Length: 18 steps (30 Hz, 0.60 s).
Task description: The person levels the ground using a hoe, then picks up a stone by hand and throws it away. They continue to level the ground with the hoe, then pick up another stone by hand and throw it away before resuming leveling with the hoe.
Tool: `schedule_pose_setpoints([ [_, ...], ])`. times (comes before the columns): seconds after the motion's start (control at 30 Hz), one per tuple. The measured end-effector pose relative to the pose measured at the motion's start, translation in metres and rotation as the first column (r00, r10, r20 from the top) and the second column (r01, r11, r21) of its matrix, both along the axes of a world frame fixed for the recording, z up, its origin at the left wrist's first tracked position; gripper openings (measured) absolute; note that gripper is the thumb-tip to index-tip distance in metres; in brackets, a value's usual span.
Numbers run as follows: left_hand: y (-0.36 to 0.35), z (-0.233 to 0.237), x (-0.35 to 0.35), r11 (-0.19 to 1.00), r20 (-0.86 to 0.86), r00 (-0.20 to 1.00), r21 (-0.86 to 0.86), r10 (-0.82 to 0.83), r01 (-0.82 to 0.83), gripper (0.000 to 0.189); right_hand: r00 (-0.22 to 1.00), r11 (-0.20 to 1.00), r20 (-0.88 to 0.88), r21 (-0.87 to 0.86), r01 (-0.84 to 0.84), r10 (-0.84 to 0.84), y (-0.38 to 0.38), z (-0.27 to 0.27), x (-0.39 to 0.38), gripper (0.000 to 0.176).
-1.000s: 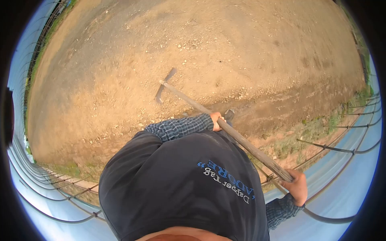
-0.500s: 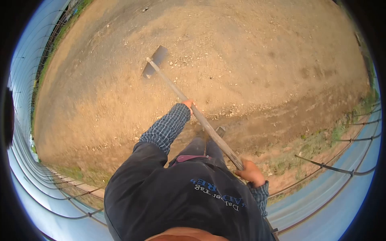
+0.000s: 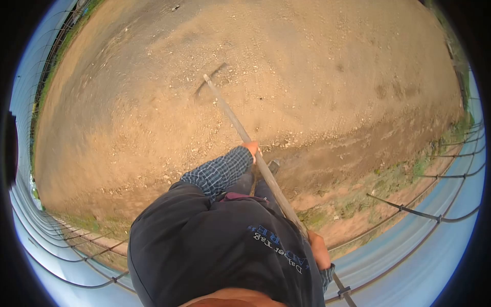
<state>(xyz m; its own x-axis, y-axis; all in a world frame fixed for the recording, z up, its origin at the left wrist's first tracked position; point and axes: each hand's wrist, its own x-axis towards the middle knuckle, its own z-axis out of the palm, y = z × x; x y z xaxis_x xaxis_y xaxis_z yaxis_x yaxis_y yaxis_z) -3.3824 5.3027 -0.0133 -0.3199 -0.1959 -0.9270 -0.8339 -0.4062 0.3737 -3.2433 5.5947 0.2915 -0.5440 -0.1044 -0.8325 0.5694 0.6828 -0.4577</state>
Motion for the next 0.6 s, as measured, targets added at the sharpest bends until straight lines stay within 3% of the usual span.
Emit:
schedule_pose_setpoints([
  [0.1,0.049,0.019,0.024,0.919,0.189,0.933,0.197,0.307,-0.343,0.013,0.997,1.0,-0.074,0.025,-0.011,0.012,0.03,0.041,0.022,0.029],
  [0.17,0.071,0.03,0.039,0.909,0.2,0.937,0.252,0.287,-0.332,0.015,0.999,0.999,0.035,0.047,0.019,-0.021,0.035,0.069,0.026,0.031],
  [0.2,0.076,-0.048,0.056,0.91,0.184,0.942,0.261,0.281,-0.323,0.015,1.0,0.998,0.016,0.05,0.025,-0.025,0.043,0.065,0.038,0.031],
  [0.27,0.127,-0.178,0.099,0.794,-0.011,0.884,0.445,0.468,-0.415,0.018,0.961,0.959,0.079,-0.084,0.272,-0.265,0.064,0.048,0.067,0.036],
  [0.3,0.092,-0.139,0.085,0.789,-0.011,0.885,0.457,0.466,-0.41,0.018,0.961,0.959,0.07,-0.075,0.273,-0.269,0.064,0.041,0.068,0.036],
  [0.37,0.07,-0.028,0.045,0.892,0.073,0.923,0.241,0.377,-0.383,0.012,0.955,0.943,0.042,-0.147,0.298,-0.295,0.057,0.018,0.071,0.036],
  [0.4,0.054,-0.01,0.023,0.908,0.079,0.929,0.194,0.362,-0.371,0.012,0.978,0.973,-0.012,-0.098,0.207,-0.209,0.049,0.003,0.063,0.034],
  [0.43,0.039,-0.002,0.001,0.923,0.087,0.934,0.146,0.347,-0.356,0.013,0.99,0.989,-0.031,-0.062,0.133,-0.135,0.026,0.008,0.04,0.033],
  [0.5,-0.006,-0.043,-0.038,0.94,-0.033,0.954,0.187,0.297,-0.286,0.011,0.998,1.0,-0.065,0.005,0.027,-0.027,-0.017,0.002,-0.001,0.033],
  [0.53,-0.029,-0.082,-0.063,0.988,-0.075,0.989,0.104,0.126,-0.118,0.012,0.997,0.999,-0.079,0.037,-0.002,0.005,-0.032,-0.01,-0.013,0.034],
  [0.6,-0.058,-0.068,-0.102,0.981,-0.09,0.981,-0.108,-0.171,0.161,0.027,0.988,0.995,-0.125,0.048,-0.085,0.09,-0.066,-0.022,-0.039,0.037],
])
